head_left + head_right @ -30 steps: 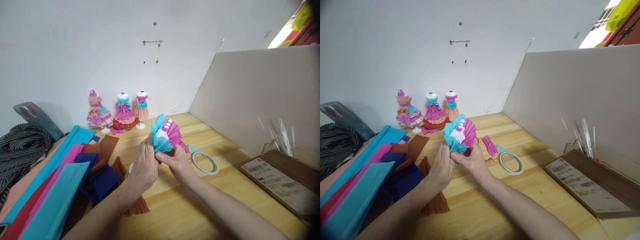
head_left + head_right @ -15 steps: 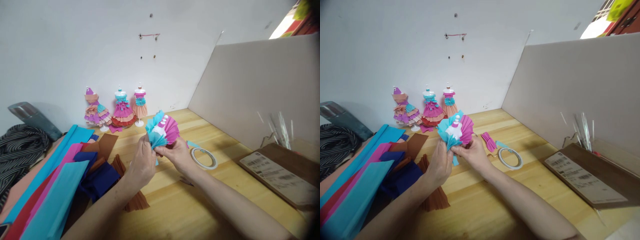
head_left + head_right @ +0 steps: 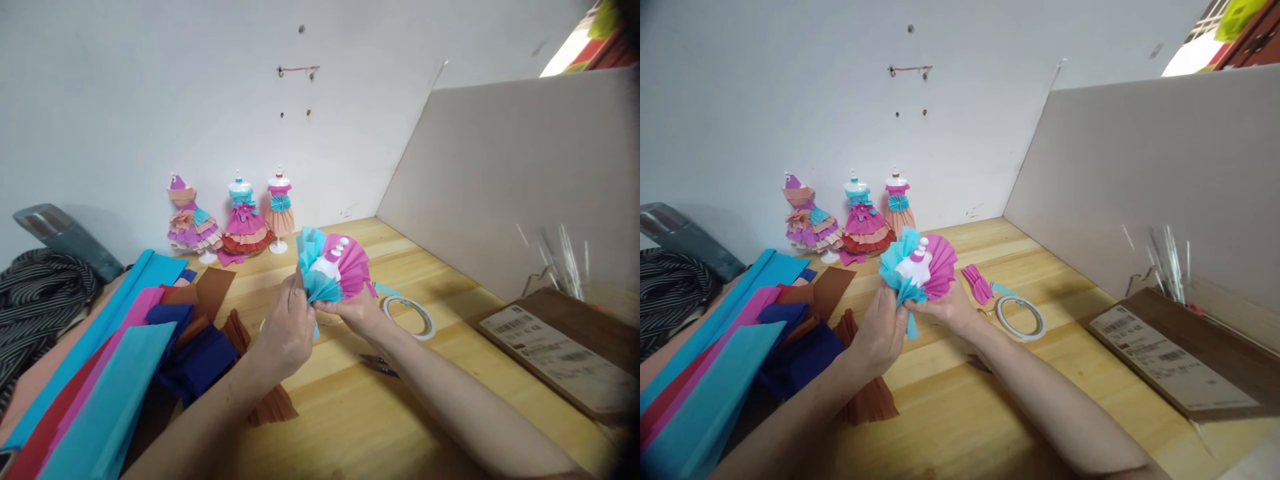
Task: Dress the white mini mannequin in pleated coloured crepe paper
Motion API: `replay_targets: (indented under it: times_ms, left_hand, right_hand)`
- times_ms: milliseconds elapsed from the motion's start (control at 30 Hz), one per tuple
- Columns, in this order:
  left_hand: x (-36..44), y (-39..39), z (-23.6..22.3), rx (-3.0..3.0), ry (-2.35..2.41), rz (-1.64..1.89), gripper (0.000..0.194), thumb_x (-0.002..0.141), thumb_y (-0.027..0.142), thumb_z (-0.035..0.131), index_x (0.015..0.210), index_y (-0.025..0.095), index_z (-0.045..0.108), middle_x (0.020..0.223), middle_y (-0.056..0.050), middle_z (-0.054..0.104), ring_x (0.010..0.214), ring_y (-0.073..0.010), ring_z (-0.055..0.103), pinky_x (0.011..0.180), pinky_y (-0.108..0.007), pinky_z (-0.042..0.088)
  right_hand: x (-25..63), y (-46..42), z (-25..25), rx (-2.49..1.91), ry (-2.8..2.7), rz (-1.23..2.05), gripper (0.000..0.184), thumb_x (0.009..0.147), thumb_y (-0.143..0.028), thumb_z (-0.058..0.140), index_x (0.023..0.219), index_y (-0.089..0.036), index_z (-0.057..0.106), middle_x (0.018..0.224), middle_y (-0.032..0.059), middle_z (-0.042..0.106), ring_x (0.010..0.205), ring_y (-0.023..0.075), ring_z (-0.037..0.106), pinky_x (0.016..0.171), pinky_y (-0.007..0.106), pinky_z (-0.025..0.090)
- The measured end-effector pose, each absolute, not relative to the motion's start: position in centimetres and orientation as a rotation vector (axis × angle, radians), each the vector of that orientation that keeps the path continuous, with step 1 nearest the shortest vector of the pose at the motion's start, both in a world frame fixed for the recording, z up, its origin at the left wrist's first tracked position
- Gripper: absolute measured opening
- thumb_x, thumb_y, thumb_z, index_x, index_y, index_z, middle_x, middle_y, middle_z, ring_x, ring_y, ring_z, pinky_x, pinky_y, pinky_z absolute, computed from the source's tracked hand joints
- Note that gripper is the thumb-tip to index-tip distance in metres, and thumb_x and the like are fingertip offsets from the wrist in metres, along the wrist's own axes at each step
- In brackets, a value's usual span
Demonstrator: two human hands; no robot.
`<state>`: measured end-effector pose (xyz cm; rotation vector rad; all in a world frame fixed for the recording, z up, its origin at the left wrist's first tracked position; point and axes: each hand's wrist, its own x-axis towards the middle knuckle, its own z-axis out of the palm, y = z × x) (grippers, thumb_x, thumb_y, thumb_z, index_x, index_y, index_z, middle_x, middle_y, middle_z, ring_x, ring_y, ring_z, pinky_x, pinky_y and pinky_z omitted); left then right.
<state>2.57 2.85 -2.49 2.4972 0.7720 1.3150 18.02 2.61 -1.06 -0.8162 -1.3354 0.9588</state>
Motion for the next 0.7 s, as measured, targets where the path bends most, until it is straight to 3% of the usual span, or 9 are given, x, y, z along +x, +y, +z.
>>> replay_targets:
  times_ms: [100, 233, 500, 700]
  left_hand:
    - [2.1, 2.9, -1.8, 2.511, 0.688, 1.201, 0.042, 0.093, 0.017, 0.034, 0.135, 0.010, 0.034, 0.125, -0.021, 0.049, 0.119, -0.0279, 0.048, 0.097, -0.047, 0.044]
    - [2.0, 2.8, -0.8, 2.418, 0.616, 1.167, 0.042, 0.095, 0.019, 0.032, 0.137, 0.015, 0.034, 0.131, -0.018, 0.047, 0.119, -0.0238, 0.049, 0.101, -0.042, 0.043]
    - [2.1, 2.3, -0.7, 2.190, 0.738, 1.231, 0.035, 0.095, 0.024, 0.038, 0.126, 0.017, 0.052, 0.102, -0.010, 0.066, 0.105, -0.0231, 0.061, 0.092, -0.038, 0.050]
    - [2.2, 2.8, -0.1, 1.675, 0.588, 1.134, 0.044, 0.086, 0.024, 0.054, 0.129, 0.015, 0.054, 0.118, -0.010, 0.066, 0.103, -0.0222, 0.064, 0.093, -0.038, 0.051]
  right_hand:
    - [18.4, 2.7, -1.3, -0.836, -1.361, 0.918, 0.034, 0.056, -0.026, 0.084, 0.089, -0.024, 0.073, 0.100, 0.0028, 0.074, 0.099, 0.0265, 0.068, 0.098, 0.043, 0.050]
    - [18.9, 2.9, -2.0, -0.861, -1.382, 0.899, 0.038, 0.058, -0.031, 0.084, 0.094, -0.025, 0.073, 0.102, 0.0029, 0.074, 0.100, 0.0264, 0.067, 0.098, 0.044, 0.050]
    - [19.3, 3.0, -2.5, -0.909, -1.415, 0.932, 0.040, 0.056, -0.036, 0.086, 0.091, -0.023, 0.073, 0.093, 0.0038, 0.075, 0.098, 0.0264, 0.067, 0.098, 0.044, 0.050]
    - [19.7, 3.2, -3.3, -0.881, -1.406, 0.948, 0.046, 0.061, -0.037, 0.084, 0.103, -0.025, 0.071, 0.106, 0.0040, 0.073, 0.105, 0.0283, 0.066, 0.100, 0.045, 0.049]
